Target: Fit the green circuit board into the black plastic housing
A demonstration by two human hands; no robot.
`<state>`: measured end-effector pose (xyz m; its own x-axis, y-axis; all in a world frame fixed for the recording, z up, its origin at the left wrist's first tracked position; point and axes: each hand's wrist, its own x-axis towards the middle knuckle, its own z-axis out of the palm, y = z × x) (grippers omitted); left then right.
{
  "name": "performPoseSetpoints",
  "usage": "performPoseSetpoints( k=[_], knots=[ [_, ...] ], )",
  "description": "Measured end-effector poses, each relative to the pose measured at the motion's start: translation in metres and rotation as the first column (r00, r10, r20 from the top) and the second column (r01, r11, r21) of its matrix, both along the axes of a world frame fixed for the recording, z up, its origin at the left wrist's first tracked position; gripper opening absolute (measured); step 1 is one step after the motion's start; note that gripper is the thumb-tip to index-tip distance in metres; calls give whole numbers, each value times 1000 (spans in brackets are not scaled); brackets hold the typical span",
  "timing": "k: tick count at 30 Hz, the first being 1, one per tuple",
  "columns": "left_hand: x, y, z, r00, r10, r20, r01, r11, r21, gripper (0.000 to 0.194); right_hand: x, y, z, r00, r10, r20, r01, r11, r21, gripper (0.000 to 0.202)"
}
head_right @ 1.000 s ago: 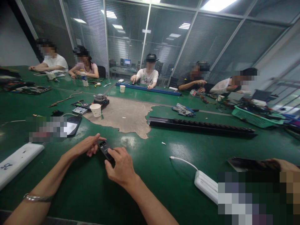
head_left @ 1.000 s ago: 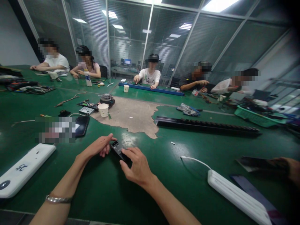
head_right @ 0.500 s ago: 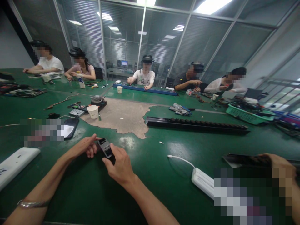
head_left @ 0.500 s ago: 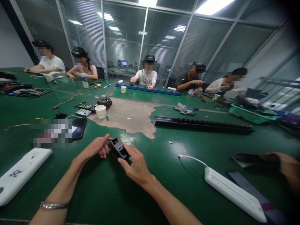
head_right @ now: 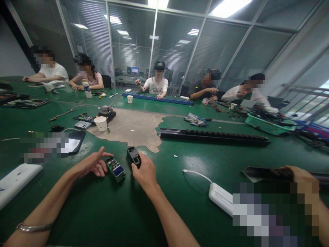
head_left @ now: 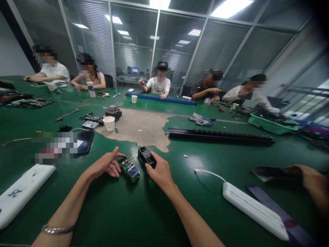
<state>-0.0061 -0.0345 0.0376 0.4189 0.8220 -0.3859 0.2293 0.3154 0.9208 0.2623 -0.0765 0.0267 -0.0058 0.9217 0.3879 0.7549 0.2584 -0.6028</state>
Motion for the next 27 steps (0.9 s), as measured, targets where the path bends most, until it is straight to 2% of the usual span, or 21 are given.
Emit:
performPoseSetpoints(
  k=[6, 8, 11, 14, 17, 19, 27],
  knots=[
    [0, 0, -1, 999, -4, 45, 6, 999, -32, 88, 2, -5, 0, 993, 12, 120, -6, 999, -46, 70],
    [1, -1, 0, 999, -16, 35, 17, 999, -33, 89, 3, -5, 0, 991, 3, 135, 1, 1000, -27, 67],
    [2, -1, 1, 999, -9, 38, 10, 999, -41, 88, 3, -4, 3, 993, 9, 119, -8, 1000, -8, 50],
    [2, 0, 1, 997, 6, 78, -2, 999, -52, 87, 0, -5, 14, 1000, 22, 9, -22, 999, 29, 39],
    [2, 0, 1, 995, 10, 102, -4, 998, -61, 89, -7, -11, 26, 981, 85, -174, -74, 995, 65, 40],
    [2, 0, 1, 995, 12, 97, -5, 998, -68, 89, -13, -16, 30, 964, 134, -231, -116, 989, 88, 41],
    [1, 0, -4, 996, 23, 90, -16, 997, -78, 89, -35, -33, 25, 971, 232, -57, -220, 961, 166, 40]
  ],
)
